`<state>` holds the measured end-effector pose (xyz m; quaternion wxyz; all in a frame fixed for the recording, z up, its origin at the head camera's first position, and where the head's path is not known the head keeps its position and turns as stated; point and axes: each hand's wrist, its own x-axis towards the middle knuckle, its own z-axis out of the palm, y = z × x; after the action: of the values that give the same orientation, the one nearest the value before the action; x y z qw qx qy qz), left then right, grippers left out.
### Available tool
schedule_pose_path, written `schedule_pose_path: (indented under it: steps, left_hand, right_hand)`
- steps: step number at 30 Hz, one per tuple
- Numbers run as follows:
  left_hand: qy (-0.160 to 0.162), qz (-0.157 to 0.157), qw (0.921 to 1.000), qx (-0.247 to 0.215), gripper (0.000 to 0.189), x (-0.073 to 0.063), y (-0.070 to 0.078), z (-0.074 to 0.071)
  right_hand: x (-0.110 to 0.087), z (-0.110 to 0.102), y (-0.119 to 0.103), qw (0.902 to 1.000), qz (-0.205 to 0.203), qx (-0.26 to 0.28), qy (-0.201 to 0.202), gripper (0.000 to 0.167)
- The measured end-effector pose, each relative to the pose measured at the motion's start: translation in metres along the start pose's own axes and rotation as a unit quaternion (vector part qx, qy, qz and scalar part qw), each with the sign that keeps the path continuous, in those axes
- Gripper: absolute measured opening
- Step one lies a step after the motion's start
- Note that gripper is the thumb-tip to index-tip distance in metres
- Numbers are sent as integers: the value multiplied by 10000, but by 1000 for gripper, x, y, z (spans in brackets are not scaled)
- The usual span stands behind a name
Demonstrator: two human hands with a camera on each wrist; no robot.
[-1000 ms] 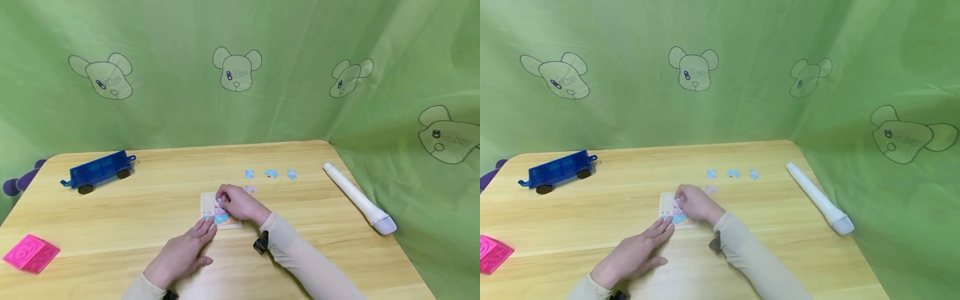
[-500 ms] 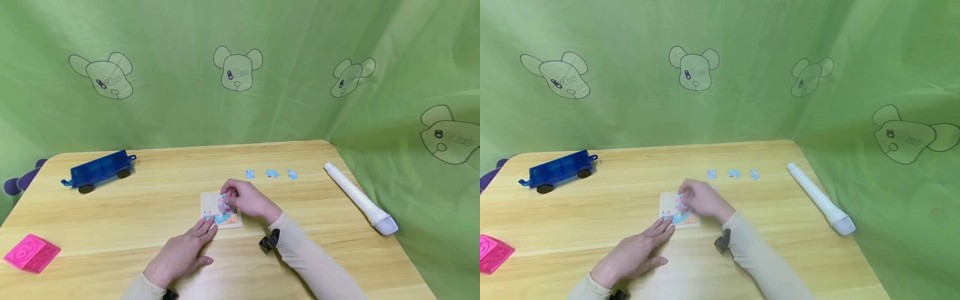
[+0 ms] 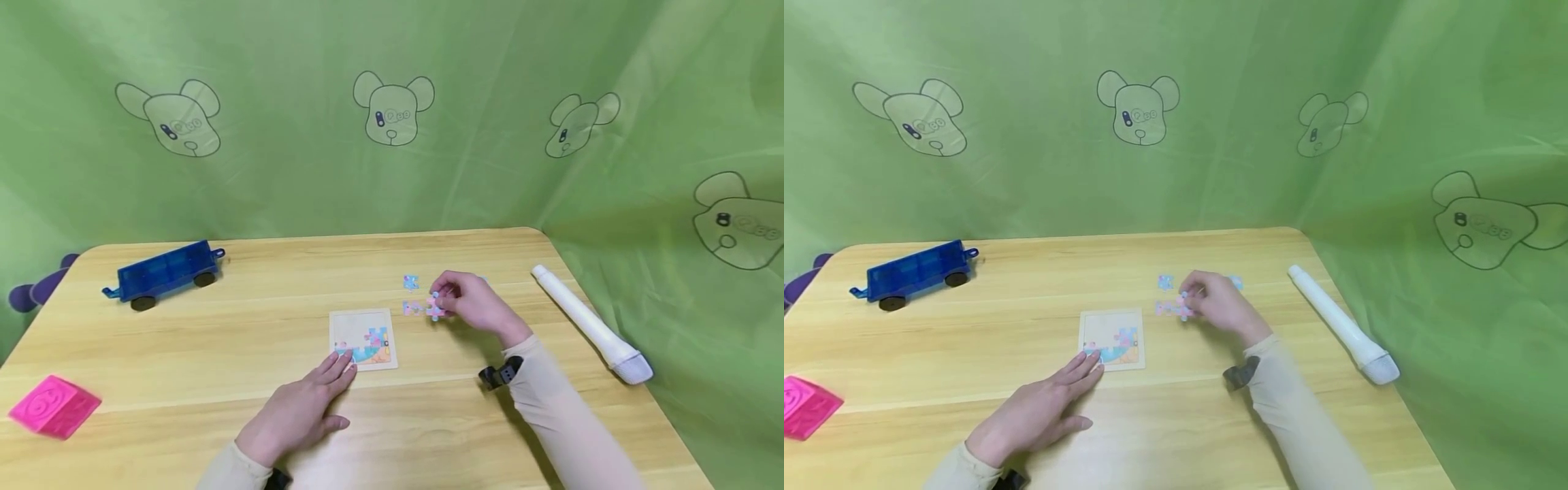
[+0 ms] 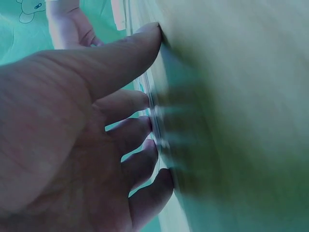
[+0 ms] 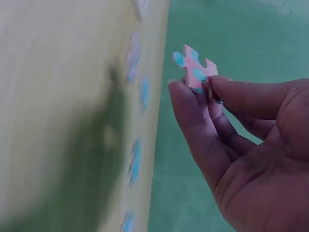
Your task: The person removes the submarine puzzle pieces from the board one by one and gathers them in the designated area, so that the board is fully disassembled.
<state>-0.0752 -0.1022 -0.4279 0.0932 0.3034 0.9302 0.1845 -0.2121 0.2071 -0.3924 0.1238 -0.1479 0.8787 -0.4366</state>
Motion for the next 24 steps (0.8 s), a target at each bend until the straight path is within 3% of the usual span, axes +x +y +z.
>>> schedule_pose_path:
  steps: [7,11,24]
  left_hand:
    - [-43,-12,10000,-33,74,0,0,-1]
    - [-71,-41,10000,-54,74,0,-1,1]
    - [-49,34,9999,-115,73,-1,0,0]
  right_hand:
    - [2,-16,30,9982,578,-138,42,18]
    - [7,-16,42,9979,642,-28,16,17]
    - [12,-14,50,9957,852,-368,41,15]
